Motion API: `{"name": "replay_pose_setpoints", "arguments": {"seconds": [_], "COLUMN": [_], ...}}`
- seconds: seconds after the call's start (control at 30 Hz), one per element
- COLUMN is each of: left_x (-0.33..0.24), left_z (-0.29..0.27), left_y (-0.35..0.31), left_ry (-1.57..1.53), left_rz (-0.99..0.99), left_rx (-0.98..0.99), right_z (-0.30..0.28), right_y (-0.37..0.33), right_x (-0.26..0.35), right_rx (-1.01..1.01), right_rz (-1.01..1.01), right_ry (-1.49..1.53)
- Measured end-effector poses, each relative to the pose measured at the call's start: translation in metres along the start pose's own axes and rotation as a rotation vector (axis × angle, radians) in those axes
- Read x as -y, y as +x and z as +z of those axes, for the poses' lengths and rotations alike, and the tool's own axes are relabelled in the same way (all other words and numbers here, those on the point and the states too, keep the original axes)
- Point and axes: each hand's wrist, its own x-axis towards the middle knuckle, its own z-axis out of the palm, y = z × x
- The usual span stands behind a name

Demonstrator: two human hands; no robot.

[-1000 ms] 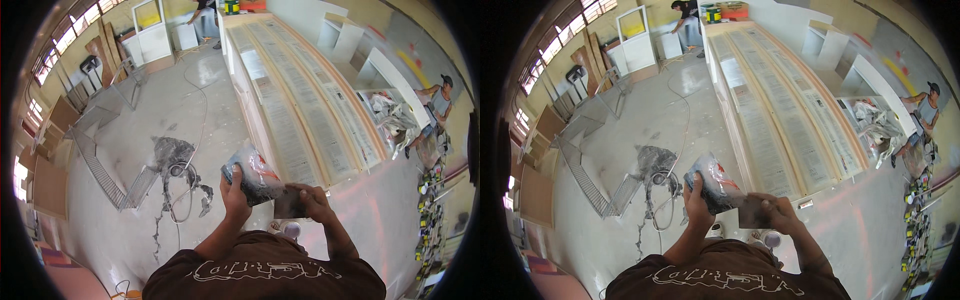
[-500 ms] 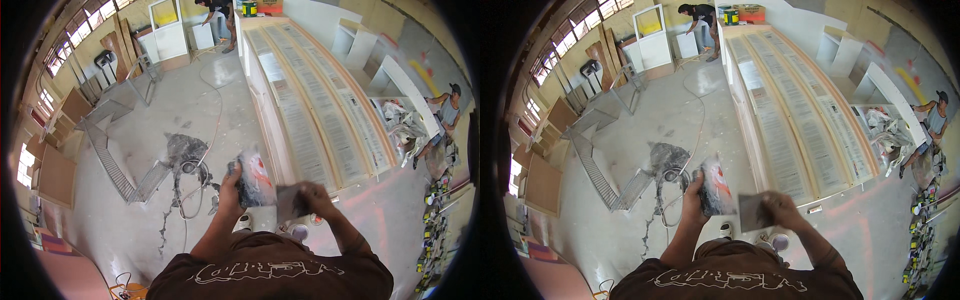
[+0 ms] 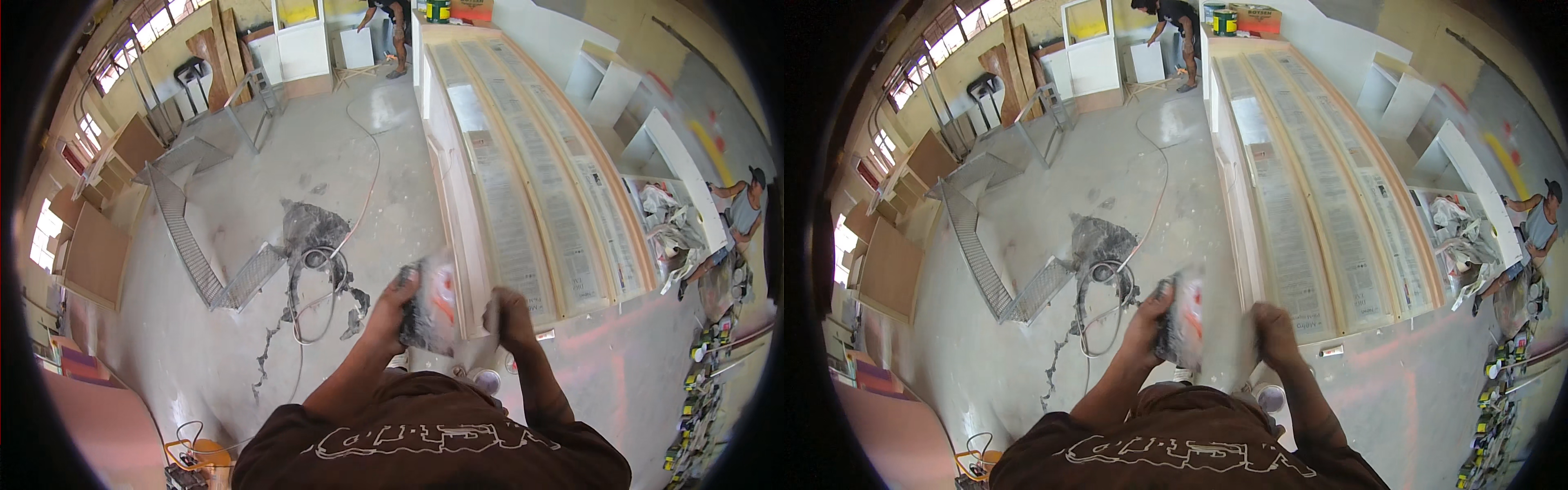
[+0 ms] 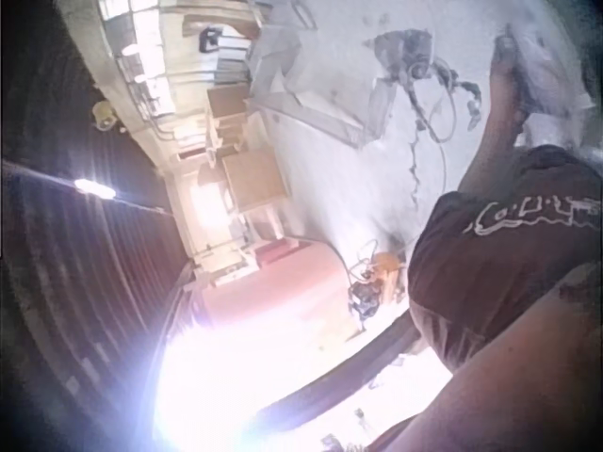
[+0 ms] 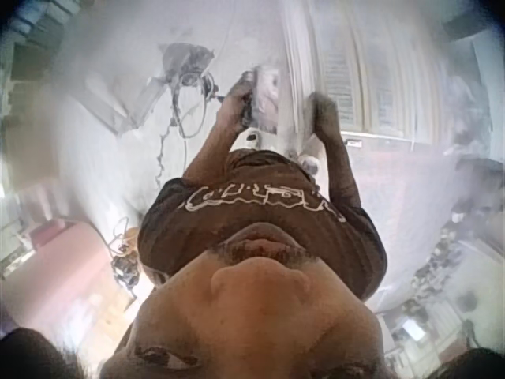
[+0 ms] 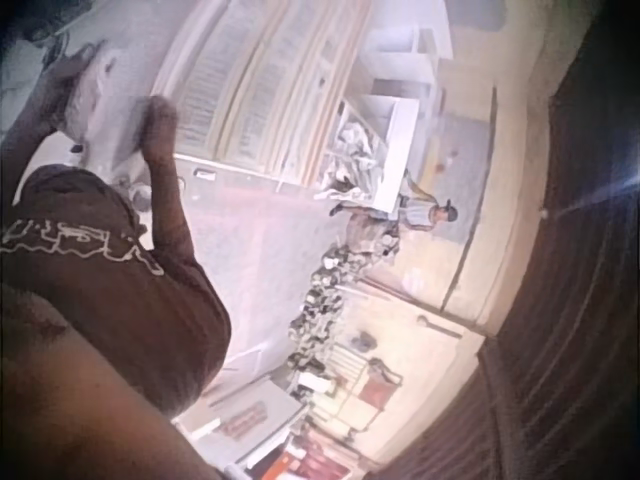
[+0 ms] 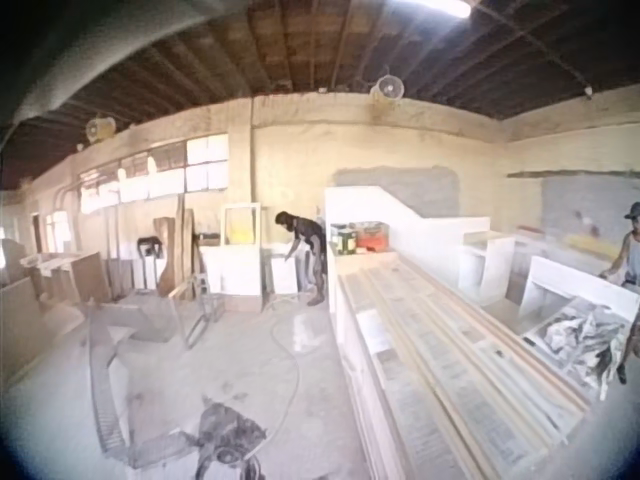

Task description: Applying putty to furniture seams and sanding them smooth.

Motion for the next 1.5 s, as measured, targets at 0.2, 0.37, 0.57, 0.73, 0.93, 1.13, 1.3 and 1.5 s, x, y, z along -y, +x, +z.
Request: {"name": "replay_pose_setpoints", "arguments": {"seconds": [0.2, 0.37, 0.57, 0.73, 0.93, 1.13, 1.3, 1.5], "left_x": [0.052, 0.006, 0.051, 0.077, 0.051, 0.070, 0.054, 0.027], "left_z": [0.015, 0.019, 0.026, 0.041, 0.010, 0.034, -0.022, 0.026], "left_y": [-0.001, 0.010, -0.003, 0.000, 0.009, -0.002, 0.031, 0.015], "left_ry": [0.190, -0.076, 0.010, 0.021, -0.250, -0.091, -0.245, -0.175], "left_rz": [-0.192, -0.072, -0.513, -0.317, -0.393, -0.370, -0.189, 0.204], "left_rx": [0.016, -0.089, -0.084, -0.166, 0.101, -0.162, -0.027, -0.249], "right_z": [0.011, -0.001, -0.019, 0.000, 0.000, 0.007, 0.004, 0.007], "right_y": [0.016, -0.010, 0.029, -0.002, 0.003, -0.005, -0.010, 0.008], "right_x": [-0.001, -0.015, -0.005, 0.002, 0.008, -0.008, -0.021, 0.034], "right_rx": [-0.194, 0.119, -0.452, -0.070, -0.242, -0.120, -0.327, -0.550], "right_rz": [-0.219, -0.007, -0.222, -0.329, -0.335, -0.379, -0.286, -0.442], "right_ry": [-0.135, -0.254, 0.554, -0.257, 0.180, -0.008, 0.433, 0.563]}}
